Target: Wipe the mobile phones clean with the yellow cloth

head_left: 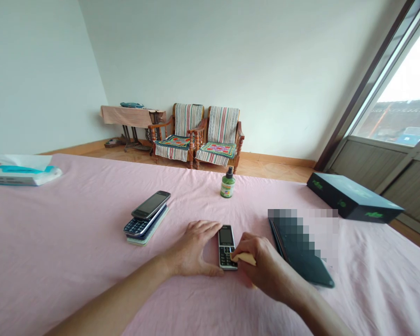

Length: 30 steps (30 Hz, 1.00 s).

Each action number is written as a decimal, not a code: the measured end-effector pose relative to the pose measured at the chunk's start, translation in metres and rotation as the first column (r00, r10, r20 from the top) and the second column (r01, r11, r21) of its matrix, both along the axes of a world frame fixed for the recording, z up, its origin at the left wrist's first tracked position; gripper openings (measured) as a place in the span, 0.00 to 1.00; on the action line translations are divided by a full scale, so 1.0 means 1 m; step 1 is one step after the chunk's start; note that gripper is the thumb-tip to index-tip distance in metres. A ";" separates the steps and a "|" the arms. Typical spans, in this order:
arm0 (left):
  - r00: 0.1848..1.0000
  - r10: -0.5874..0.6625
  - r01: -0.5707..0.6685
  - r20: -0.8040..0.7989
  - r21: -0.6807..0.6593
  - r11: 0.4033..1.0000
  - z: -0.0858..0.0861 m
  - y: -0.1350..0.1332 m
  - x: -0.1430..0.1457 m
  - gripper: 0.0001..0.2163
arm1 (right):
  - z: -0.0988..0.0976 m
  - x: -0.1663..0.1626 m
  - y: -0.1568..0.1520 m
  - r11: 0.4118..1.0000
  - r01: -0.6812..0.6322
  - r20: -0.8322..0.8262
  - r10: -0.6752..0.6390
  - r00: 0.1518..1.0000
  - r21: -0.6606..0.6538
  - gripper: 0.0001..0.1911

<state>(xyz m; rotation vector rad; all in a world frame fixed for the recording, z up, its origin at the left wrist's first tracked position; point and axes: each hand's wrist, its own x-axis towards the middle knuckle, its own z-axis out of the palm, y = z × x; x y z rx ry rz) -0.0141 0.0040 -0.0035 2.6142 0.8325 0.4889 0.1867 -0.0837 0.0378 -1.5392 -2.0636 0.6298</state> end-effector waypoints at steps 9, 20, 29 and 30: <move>1.000 -0.008 0.008 0.012 0.003 1.000 -0.002 0.000 -0.001 0.44 | 0.001 0.010 0.000 0.999 0.005 0.016 -0.006 1.000 0.051 0.14; 1.000 -0.006 0.006 0.006 0.003 1.000 0.001 -0.001 -0.001 0.44 | 0.004 0.009 -0.002 0.999 -0.045 -0.019 0.045 0.999 -0.021 0.15; 1.000 -0.002 0.002 0.008 0.008 1.000 -0.002 0.000 -0.001 0.44 | 0.002 -0.006 -0.005 0.994 -0.098 -0.025 0.099 0.995 0.037 0.14; 1.000 -0.002 0.002 0.006 0.009 1.000 -0.001 0.000 -0.001 0.44 | 0.002 -0.007 -0.005 0.994 -0.101 -0.024 0.102 0.994 0.036 0.14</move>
